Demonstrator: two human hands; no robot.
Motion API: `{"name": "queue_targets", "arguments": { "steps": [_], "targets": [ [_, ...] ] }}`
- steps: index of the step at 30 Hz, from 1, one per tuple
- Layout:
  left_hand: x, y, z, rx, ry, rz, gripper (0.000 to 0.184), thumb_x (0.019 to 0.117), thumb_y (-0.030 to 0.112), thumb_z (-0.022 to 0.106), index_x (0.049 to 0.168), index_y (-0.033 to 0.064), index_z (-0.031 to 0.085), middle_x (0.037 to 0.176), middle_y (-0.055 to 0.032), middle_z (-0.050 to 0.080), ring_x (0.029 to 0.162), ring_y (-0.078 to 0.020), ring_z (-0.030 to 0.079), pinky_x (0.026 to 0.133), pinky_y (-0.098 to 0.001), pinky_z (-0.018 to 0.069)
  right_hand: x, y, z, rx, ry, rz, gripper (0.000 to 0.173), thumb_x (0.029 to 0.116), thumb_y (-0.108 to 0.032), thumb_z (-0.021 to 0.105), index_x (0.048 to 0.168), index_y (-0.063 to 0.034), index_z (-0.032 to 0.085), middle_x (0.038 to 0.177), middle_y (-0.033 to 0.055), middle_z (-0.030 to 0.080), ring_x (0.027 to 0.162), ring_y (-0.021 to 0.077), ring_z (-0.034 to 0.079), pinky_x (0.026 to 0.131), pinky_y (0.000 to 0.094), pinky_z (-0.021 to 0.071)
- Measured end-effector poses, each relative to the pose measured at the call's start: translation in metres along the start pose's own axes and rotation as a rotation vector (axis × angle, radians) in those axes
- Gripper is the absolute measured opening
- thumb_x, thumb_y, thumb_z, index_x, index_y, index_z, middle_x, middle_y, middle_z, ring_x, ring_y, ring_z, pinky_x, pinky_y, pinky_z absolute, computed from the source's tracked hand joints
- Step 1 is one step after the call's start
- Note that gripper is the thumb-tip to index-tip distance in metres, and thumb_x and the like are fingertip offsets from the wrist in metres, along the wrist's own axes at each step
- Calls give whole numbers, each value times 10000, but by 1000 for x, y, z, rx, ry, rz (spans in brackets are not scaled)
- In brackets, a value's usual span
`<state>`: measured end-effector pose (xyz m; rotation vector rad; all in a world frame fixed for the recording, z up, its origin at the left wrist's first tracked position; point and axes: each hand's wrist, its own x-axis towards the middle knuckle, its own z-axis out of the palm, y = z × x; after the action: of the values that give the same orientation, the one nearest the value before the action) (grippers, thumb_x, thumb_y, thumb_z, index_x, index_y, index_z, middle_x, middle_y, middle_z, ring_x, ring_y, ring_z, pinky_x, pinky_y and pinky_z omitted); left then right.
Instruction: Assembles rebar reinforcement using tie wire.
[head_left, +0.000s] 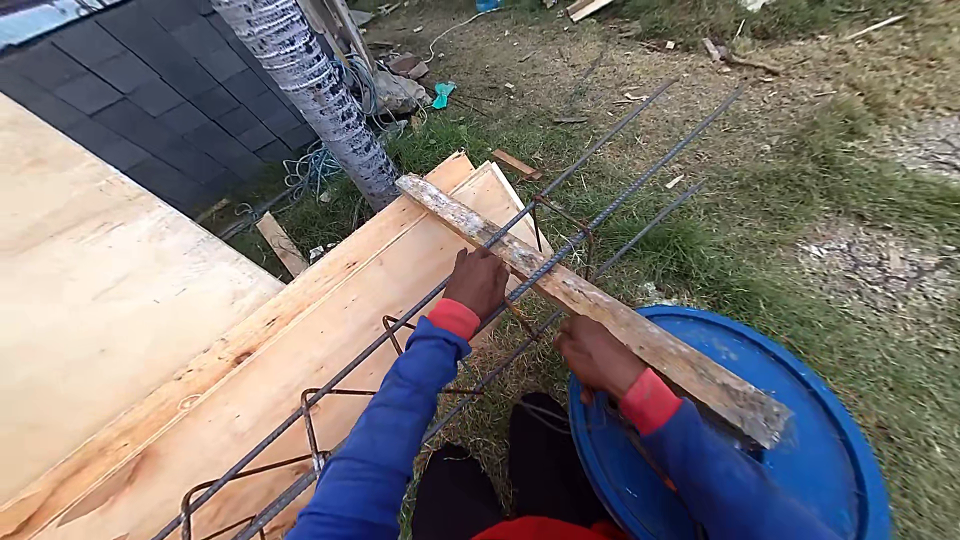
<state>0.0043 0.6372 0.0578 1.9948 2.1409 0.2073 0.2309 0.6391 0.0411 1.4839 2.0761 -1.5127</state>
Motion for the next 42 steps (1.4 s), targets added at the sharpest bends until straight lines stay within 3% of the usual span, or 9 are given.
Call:
{"name": "queue_targets", "arguments": {
  "steps": [3, 7, 9, 12, 20, 24, 29, 37, 42],
  "targets": [
    [9, 5, -7, 170, -178, -42, 548, 1105, 459, 301, 1075, 142, 746, 1216, -37, 714, 1396, -248, 504, 1217, -716, 45, 9, 0, 4, 22, 1, -59, 345, 1101, -286, 371, 1220, -72, 614, 894, 124, 639, 563, 200, 627, 540, 395, 576],
    [19, 15, -17, 328, -323, -55, 611, 1075, 530, 259, 1000, 192, 762, 1103, 5, 756, 1403, -266, 492, 1181, -745, -71, 16, 7, 9, 46, 45, -102, 372, 1114, -298, 336, 1222, -87, 622, 894, 110, 645, 578, 198, 641, 546, 386, 581],
    [28, 18, -21, 357, -376, -53, 528, 1060, 505, 354, 939, 187, 758, 1047, -3, 752, 1305, -275, 562, 1182, -751, -10, 20, 9, 11, 58, 55, -102, 372, 1119, -311, 330, 1209, -85, 611, 890, 110, 645, 590, 202, 651, 554, 388, 586],
    [44, 19, -30, 219, -450, -76, 427, 1057, 457, 473, 912, 180, 762, 979, -29, 735, 1057, -248, 658, 1103, -694, 255, 23, 7, 13, 64, 47, -97, 346, 1121, -305, 338, 1210, -80, 586, 906, 114, 633, 588, 203, 649, 549, 389, 586],
    [51, 67, -69, 219, -474, -361, 265, 952, 266, 647, 947, 4, 680, 1044, -210, 699, 1016, -380, 688, 817, -623, 534, 47, -10, 21, -46, 59, -197, 302, 1122, -295, 367, 1265, -113, 561, 973, 139, 664, 742, 260, 701, 677, 454, 605],
    [48, 79, -85, 176, -527, -438, 286, 1017, 245, 538, 913, 11, 668, 884, -151, 684, 774, -270, 679, 706, -489, 548, 57, -7, 27, -91, 158, -289, 256, 1105, -237, 426, 1241, -126, 613, 1010, 138, 699, 961, 303, 700, 873, 529, 560],
    [60, 59, -81, 22, -703, -578, 142, 985, 173, 630, 936, 45, 664, 720, -35, 663, 557, -109, 603, 552, -273, 511, 60, 1, 34, -98, 231, -329, 264, 1110, -264, 426, 1258, -151, 613, 947, 124, 705, 897, 297, 712, 824, 522, 575],
    [53, 53, -90, -62, -894, -614, 213, 1014, 187, 555, 915, 92, 718, 582, 36, 590, 413, -25, 434, 429, -177, 347, 56, 5, 32, 6, 216, -444, 487, 1068, -433, 365, 1388, -189, 639, 1006, 97, 718, 926, 258, 698, 852, 525, 559],
    [46, 55, -100, -265, -863, -699, 187, 1020, 137, 531, 975, 40, 684, 565, 17, 502, 386, -34, 398, 388, -164, 346, 62, 3, 36, -21, 180, -469, 587, 1064, -544, 411, 1471, -149, 559, 1104, 132, 639, 950, 271, 661, 872, 498, 562]
  ]
}}
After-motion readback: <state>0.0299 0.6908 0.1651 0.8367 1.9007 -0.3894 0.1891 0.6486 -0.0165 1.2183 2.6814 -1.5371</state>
